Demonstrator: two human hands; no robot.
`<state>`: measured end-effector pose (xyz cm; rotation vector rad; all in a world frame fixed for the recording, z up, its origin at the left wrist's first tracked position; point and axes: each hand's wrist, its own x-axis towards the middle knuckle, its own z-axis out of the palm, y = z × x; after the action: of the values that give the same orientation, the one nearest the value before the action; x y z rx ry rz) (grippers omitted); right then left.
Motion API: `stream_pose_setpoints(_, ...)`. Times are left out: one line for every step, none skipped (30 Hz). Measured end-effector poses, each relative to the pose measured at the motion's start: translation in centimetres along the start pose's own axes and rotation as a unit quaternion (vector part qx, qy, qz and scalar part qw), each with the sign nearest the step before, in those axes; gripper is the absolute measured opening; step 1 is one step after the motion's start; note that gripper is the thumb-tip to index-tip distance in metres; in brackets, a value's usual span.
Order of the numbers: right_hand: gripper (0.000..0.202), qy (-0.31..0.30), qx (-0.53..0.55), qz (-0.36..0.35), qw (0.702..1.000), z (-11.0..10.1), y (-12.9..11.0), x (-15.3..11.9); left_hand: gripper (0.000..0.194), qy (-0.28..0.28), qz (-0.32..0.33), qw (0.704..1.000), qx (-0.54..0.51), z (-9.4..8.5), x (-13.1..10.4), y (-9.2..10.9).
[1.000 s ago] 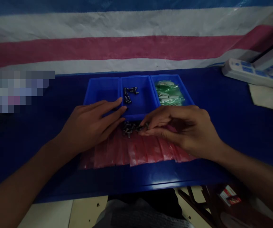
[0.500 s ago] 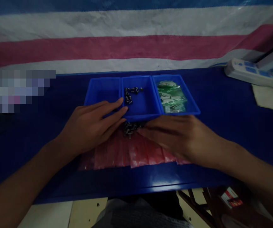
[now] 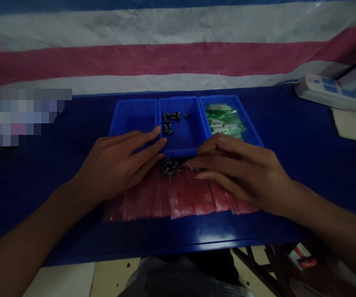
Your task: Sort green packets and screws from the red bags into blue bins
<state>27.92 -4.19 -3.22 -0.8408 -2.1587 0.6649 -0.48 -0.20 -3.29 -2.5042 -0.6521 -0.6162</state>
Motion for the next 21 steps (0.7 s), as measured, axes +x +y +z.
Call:
stream_pose_setpoints(0.012, 0.010, 0.019, -0.011, 1.000, -0.09, -0.05, 0.10, 0.022, -0.003, -0.003, 1.000, -0.003, -0.01, -0.01, 0.00)
stream_pose_setpoints(0.013, 0.017, 0.042, -0.013, 0.999, -0.16, -0.15, 0.22, 0.021, -0.011, -0.009, 1.000, -0.007, -0.01, -0.03, 0.01)
stream_pose_setpoints(0.014, 0.024, 0.074, -0.004, 0.997, -0.21, -0.28, 0.34, 0.022, -0.019, -0.017, 1.000, -0.012, -0.02, -0.07, 0.01)
stream_pose_setpoints(0.015, 0.030, 0.115, 0.011, 0.993, -0.24, -0.43, 0.46, 0.023, -0.025, -0.026, 0.999, -0.017, -0.03, -0.11, 0.01)
stream_pose_setpoints(0.016, 0.038, 0.150, 0.023, 0.988, -0.27, -0.59, 0.56, 0.024, -0.027, -0.031, 0.999, -0.020, -0.03, -0.14, 0.02)
stream_pose_setpoints(0.016, 0.046, 0.172, 0.030, 0.984, -0.29, -0.73, 0.65, 0.025, -0.025, -0.028, 0.999, -0.021, -0.04, -0.14, 0.02)
stream_pose_setpoints(0.015, 0.052, 0.180, 0.029, 0.982, -0.32, -0.84, 0.71, 0.025, -0.018, -0.020, 0.999, -0.019, -0.05, -0.12, 0.02)
stream_pose_setpoints(0.012, 0.054, 0.178, 0.030, 0.982, -0.35, -0.93, 0.76, 0.025, -0.011, -0.011, 1.000, -0.015, -0.07, -0.08, 0.03)
stream_pose_setpoints(0.008, 0.050, 0.173, 0.034, 0.983, -0.37, -0.98, 0.78, 0.023, -0.005, -0.004, 1.000, -0.009, -0.08, -0.04, 0.04)
stream_pose_setpoints(0.003, 0.044, 0.175, 0.044, 0.983, -0.39, -1.01, 0.78, 0.022, -0.002, 0.000, 1.000, -0.003, -0.09, 0.01, 0.07)
stream_pose_setpoints(0.007, 0.037, 0.183, 0.062, 0.980, -0.40, -1.03, 0.76, 0.021, -0.001, -0.002, 1.000, 0.002, -0.10, 0.04, 0.11)
stream_pose_setpoints(0.012, 0.031, 0.197, 0.084, 0.976, -0.40, -1.03, 0.72, 0.021, -0.003, -0.008, 1.000, 0.006, -0.10, 0.06, 0.15)
stream_pose_setpoints(0.016, 0.027, 0.211, 0.108, 0.971, -0.39, -1.03, 0.67, 0.021, -0.007, -0.013, 1.000, 0.006, -0.09, 0.06, 0.19)
stream_pose_setpoints(0.020, 0.022, 0.229, 0.130, 0.964, -0.38, -1.04, 0.62, 0.022, -0.011, -0.016, 1.000, 0.003, -0.08, 0.04, 0.21)
stream_pose_setpoints(0.022, 0.017, 0.251, 0.145, 0.957, -0.36, -1.04, 0.58, 0.023, -0.012, -0.017, 1.000, -0.001, -0.07, 0.02, 0.22)
stream_pose_setpoints(0.021, 0.011, 0.277, 0.154, 0.948, -0.35, -1.04, 0.54, 0.023, -0.013, -0.017, 1.000, -0.005, -0.06, 0.00, 0.22)
stream_pose_setpoints(0.017, 0.006, 0.305, 0.158, 0.939, -0.34, -1.02, 0.53, 0.023, -0.015, -0.018, 1.000, -0.008, -0.06, -0.01, 0.20)
stream_pose_setpoints(0.013, -0.001, 0.330, 0.158, 0.931, -0.32, -1.00, 0.52, 0.023, -0.016, -0.018, 1.000, -0.009, -0.07, -0.01, 0.17)
stream_pose_setpoints(0.012, -0.010, 0.350, 0.153, 0.924, -0.29, -0.96, 0.53, 0.022, -0.015, -0.017, 1.000, -0.007, -0.09, 0.00, 0.13)
stream_pose_setpoints(0.014, -0.020, 0.361, 0.146, 0.921, -0.26, -0.92, 0.55, 0.022, -0.012, -0.018, 1.000, -0.005, -0.12, 0.02, 0.10)
stream_pose_setpoints(0.016, -0.027, 0.360, 0.137, 0.922, -0.21, -0.87, 0.57, 0.022, -0.009, -0.014, 1.000, -0.002, -0.14, 0.06, 0.08)
